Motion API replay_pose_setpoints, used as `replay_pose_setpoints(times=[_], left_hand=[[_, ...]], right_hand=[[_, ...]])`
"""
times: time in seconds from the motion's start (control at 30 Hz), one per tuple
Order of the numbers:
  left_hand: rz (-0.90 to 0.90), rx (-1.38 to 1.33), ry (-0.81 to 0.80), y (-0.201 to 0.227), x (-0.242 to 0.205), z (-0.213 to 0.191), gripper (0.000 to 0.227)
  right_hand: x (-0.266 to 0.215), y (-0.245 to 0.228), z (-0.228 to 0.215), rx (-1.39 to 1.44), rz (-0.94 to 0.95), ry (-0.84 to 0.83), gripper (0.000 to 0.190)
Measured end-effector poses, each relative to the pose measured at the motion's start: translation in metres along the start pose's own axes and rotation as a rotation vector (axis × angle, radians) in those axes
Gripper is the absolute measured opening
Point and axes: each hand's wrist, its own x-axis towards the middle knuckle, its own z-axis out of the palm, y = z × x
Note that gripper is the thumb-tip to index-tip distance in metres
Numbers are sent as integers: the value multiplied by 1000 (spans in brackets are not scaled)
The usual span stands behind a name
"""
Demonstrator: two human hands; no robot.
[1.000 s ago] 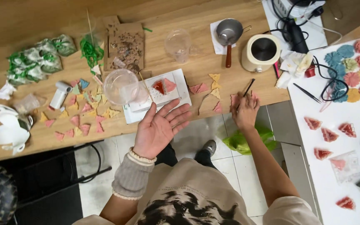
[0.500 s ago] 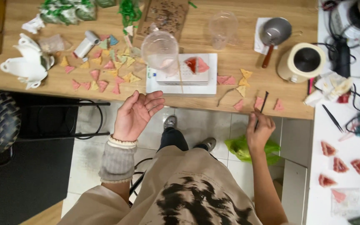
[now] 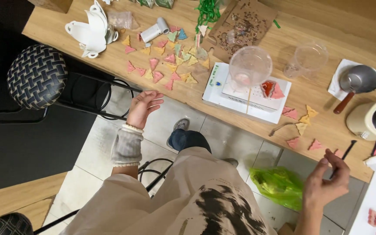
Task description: Manually detailing or smoothing small wax shapes for candle making using a brush and sculpting tools.
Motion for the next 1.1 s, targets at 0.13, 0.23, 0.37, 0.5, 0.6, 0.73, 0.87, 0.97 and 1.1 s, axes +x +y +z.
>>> replay_pose_setpoints(times=[0.13,0.23,0.37,0.5,0.6,0.73,0.87,0.97,1.1], left_hand=[[30,133,33,-25,76,-40,21],[291,242,-76,-94,181,-91,29],[432,256,-248,-126,294,-69,40],[637,1038,-13,-55,272,-8,47],[642,1112,-17,-52,289,-7,44],[837,1124,-90,-67,318,-1,32],[830,1101,-194,-51,306,-2,26],[798,1095,-244,-38,295,1,25],[524,557,-376,-54,311,-1,29]], right_hand=[[28,-69,14,3,-41,79,14],[42,-113,42,61,-60,172,19],[31,-137,88,14,-63,223,26],[-12,-158,126,24,36,306,41],[-45,-204,154,-15,84,423,51],[-77,-240,190,-174,36,445,45],[-78,-273,212,-295,146,373,21],[-51,-260,210,-246,206,394,11],[-13,-219,204,-260,230,286,18]])
